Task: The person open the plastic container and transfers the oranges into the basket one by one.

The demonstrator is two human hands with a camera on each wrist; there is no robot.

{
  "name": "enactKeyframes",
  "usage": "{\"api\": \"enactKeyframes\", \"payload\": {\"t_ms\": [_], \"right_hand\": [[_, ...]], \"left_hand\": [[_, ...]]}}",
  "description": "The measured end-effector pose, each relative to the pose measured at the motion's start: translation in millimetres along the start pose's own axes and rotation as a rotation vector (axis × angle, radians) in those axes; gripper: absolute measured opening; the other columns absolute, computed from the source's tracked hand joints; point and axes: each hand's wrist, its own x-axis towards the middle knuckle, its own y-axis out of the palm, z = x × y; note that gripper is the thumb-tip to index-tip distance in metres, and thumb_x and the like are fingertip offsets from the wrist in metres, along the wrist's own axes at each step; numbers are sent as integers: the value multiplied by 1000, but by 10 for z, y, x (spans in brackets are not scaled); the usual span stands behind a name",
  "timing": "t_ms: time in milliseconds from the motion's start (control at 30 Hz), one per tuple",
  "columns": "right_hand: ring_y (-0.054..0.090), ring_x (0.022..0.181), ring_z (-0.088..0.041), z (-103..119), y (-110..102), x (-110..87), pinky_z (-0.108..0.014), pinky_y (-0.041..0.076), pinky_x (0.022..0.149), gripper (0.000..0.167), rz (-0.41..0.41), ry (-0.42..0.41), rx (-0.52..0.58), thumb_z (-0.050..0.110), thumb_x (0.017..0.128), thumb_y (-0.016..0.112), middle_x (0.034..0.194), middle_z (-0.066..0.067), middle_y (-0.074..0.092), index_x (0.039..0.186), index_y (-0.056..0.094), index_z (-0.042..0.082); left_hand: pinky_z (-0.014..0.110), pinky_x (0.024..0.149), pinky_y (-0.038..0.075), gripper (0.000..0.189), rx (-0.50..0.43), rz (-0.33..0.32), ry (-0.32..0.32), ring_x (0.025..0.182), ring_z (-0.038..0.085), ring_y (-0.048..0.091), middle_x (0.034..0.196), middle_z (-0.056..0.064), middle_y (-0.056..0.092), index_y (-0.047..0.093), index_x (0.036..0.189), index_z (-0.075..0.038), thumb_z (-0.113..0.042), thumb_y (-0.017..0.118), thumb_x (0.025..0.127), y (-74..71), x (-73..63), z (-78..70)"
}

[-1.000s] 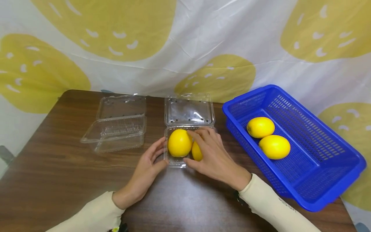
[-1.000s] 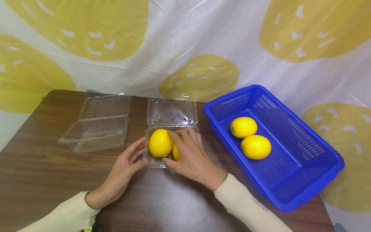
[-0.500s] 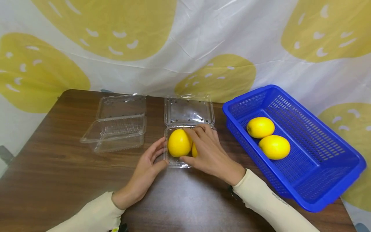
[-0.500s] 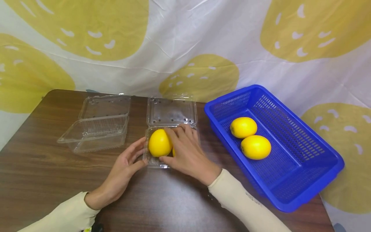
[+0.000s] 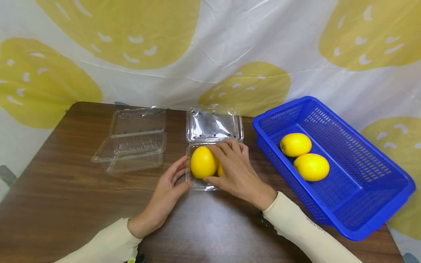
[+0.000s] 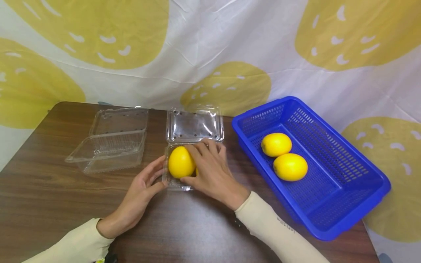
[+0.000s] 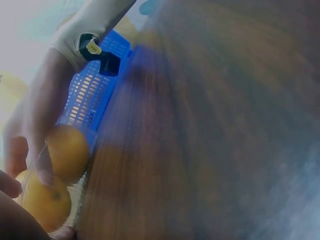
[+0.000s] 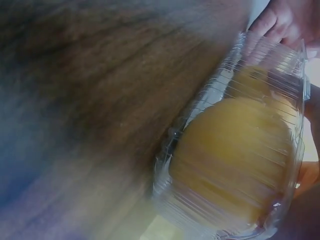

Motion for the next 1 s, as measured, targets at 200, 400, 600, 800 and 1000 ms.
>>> {"api": "enactKeyframes", "payload": {"t_ms": [200,400,600,800,1000], "right_hand": [[48,138,-37,-3,-74,-25,-63,30,122,89,-56,-39,46,46,76,101,135,-11,67,148,64,8],[47,139,-37,-9,-181,-78,-61,34,118,90,-88,-39,82,45,76,101,136,-13,67,148,64,7],[49,135,-38,-30,-275,-117,-58,39,112,90,-129,-46,102,43,73,104,134,-14,68,145,65,6],[50,135,-39,-69,-367,-164,-58,43,111,89,-146,-52,120,42,73,103,136,-15,67,145,65,6],[51,135,-39,-118,-456,-223,-59,46,113,89,-173,-41,147,37,72,104,138,-17,66,145,65,4]], "left_hand": [[23,116,45,80,-7,0,2,153,36,46,170,17,44,37,170,-4,4,65,95,4,-10,-1],[14,109,46,80,-17,7,8,154,37,46,170,18,44,37,170,-3,5,64,96,5,-14,-2],[14,110,45,80,-13,0,13,154,38,46,169,20,45,37,170,-2,6,64,95,0,-11,3],[15,112,44,80,-13,-5,18,154,38,46,170,20,44,37,170,-2,7,64,95,0,-6,6],[14,111,44,80,-17,-6,10,154,38,45,171,18,44,37,170,-3,6,64,95,6,-2,2]]}}
